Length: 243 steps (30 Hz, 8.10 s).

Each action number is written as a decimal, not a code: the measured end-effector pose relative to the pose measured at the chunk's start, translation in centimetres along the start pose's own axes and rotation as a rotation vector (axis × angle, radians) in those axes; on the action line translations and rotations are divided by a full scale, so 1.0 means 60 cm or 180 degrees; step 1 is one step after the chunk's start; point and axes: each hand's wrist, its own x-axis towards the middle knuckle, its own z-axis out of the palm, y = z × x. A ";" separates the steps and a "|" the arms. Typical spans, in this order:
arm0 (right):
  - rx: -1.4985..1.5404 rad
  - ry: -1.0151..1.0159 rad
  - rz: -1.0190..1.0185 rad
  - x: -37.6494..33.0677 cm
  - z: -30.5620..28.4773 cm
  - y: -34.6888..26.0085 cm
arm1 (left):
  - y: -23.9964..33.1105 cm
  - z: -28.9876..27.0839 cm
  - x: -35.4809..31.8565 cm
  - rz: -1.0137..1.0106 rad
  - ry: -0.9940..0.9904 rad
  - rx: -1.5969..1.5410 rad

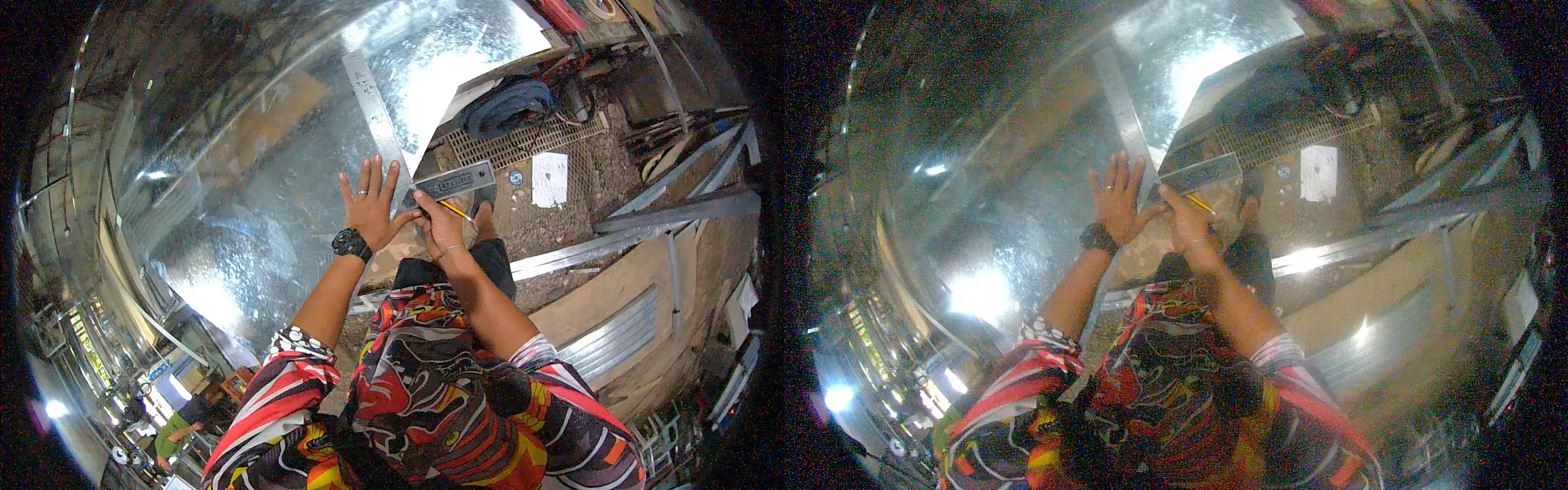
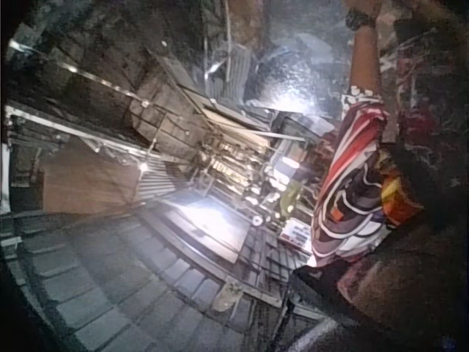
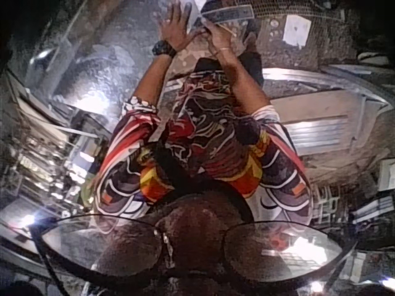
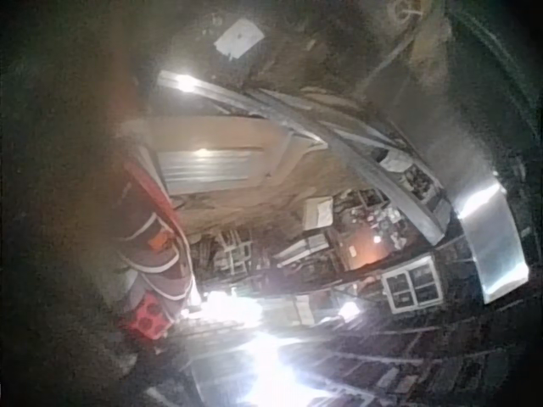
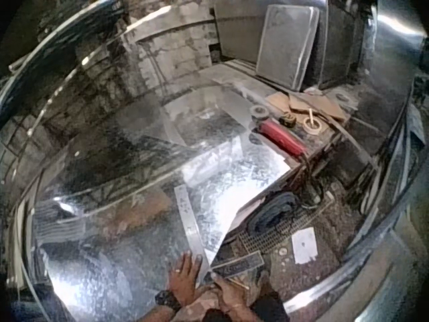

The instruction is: The person measures and marks a large metal sheet using a tape measure, square ruler, and pencil. They repeatedly position the tools, draw lines, and adjust measurements on the sheet's surface.

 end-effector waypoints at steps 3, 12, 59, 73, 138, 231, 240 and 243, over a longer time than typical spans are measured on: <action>-0.0014 0.0072 0.0055 -0.003 0.005 -0.001 | 0.000 -0.002 -0.002 -0.0012 0.0054 -0.0013; -0.0116 0.0027 0.0030 -0.009 0.008 -0.002 | 0.003 -0.009 -0.004 -0.0005 0.0071 -0.0063; -0.3383 -0.0890 -0.1492 -0.042 0.048 -0.135 | -0.011 -0.011 -0.025 0.0007 0.0086 -0.0034; -0.3351 -0.1171 -0.1858 -0.021 0.041 -0.125 | -0.012 -0.012 -0.026 0.0031 0.0062 -0.0096; -0.6832 -0.1095 -0.2975 0.712 0.233 -1.121 | 0.055 -0.022 -0.046 -0.2391 -0.0781 -0.1318; -0.3821 -0.3125 0.0155 -0.468 0.277 -0.258 | 0.166 -0.428 -0.466 -0.0466 0.0403 -0.3910; -0.2934 -0.2260 -0.0800 -0.190 0.297 -0.380 | 0.097 -0.212 -0.610 -0.2763 0.0546 -0.2948; -0.3300 -0.2409 -0.0783 -0.078 0.241 -0.268 | 0.058 -0.158 -0.578 -0.3127 0.0771 -0.2160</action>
